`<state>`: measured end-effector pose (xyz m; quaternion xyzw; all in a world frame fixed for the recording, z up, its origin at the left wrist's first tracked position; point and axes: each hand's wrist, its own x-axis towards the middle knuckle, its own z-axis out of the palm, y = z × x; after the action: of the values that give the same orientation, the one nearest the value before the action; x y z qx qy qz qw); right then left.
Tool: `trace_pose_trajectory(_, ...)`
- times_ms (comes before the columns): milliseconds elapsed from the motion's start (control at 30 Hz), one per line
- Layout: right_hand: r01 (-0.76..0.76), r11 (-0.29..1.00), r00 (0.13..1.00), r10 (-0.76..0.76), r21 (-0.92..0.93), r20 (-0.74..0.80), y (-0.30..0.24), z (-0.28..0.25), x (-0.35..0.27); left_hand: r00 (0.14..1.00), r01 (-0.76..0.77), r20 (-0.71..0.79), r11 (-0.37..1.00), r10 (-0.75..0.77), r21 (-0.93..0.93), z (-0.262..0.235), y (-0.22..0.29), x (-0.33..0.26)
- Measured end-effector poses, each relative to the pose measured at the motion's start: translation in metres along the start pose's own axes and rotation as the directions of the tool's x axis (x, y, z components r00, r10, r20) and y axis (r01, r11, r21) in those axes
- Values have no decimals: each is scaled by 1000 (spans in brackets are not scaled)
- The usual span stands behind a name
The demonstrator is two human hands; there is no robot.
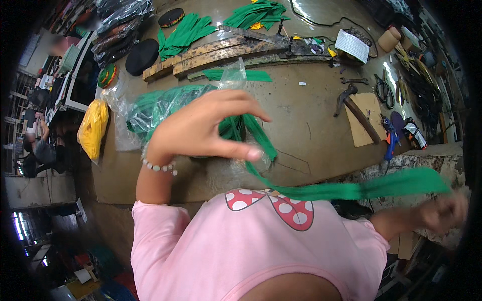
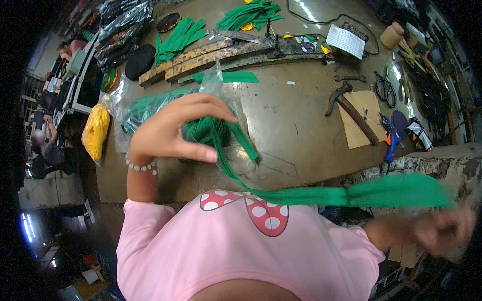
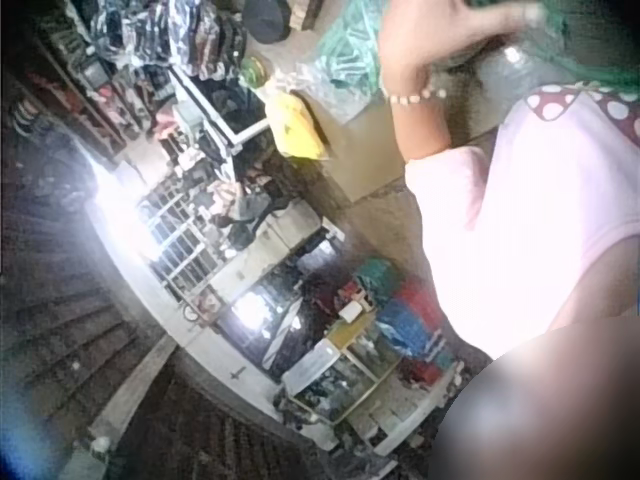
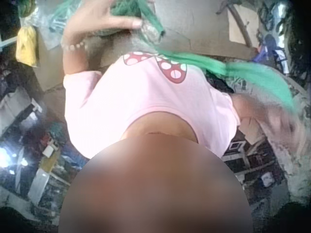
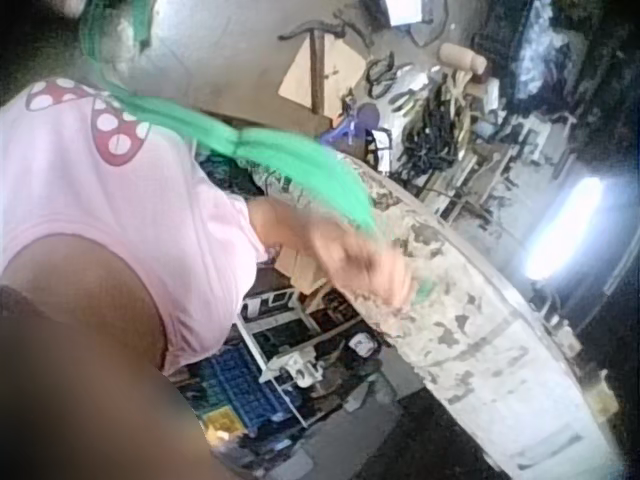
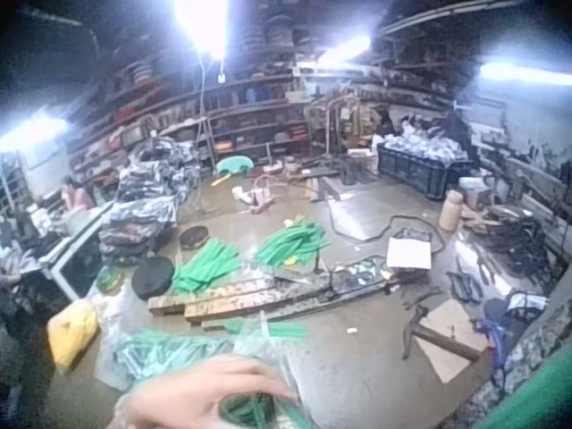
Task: The person folds and stacks green fabric strips, then places them into a plastic bag. Later, they unroll a multicolored ribbon and fold it into sections on the table. The workspace contains hats and other craft materials.
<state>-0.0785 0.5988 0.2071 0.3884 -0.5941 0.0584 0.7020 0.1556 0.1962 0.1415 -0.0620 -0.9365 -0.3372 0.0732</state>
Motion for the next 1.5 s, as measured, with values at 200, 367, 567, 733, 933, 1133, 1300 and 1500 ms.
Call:
trace_pose_trajectory(200, 79, 239, 903, -429, 968, 32, -177, 61, 35, 937, 349, 320, 281, -142, -894, 66, 24, 68)
trace_pose_trajectory(367, -408, -232, 907, 1, 883, 420, -207, 104, 19, 918, 81, 2, 183, -395, -980, 60, 11, 41)
trace_pose_trajectory(567, -647, 244, 656, -306, 722, 690, -324, 185, -31, 620, 168, -402, 615, -674, -770, 17, -13, 5)
trace_pose_trajectory(733, -601, 284, 591, -471, 747, 655, -358, 206, -45, 550, 106, -514, 666, -658, -738, 3, -20, -11)
trace_pose_trajectory(933, -411, 328, 862, -163, 851, 480, -358, 237, 60, 544, 79, -548, 689, -635, -720, -3, -40, -22)
trace_pose_trajectory(1133, -586, -40, 808, -93, 809, 581, -372, 237, 142, 499, 54, -627, 743, -598, -667, -25, -45, -10)
trace_pose_trajectory(1300, -861, -494, 389, -791, -119, 472, -334, 156, 99, 538, 207, -716, 893, -444, -399, -72, -71, 1)
trace_pose_trajectory(1500, -913, -402, 200, -591, -71, 781, -230, 188, 81, 693, -104, -534, 665, -484, -739, -127, -121, 49)
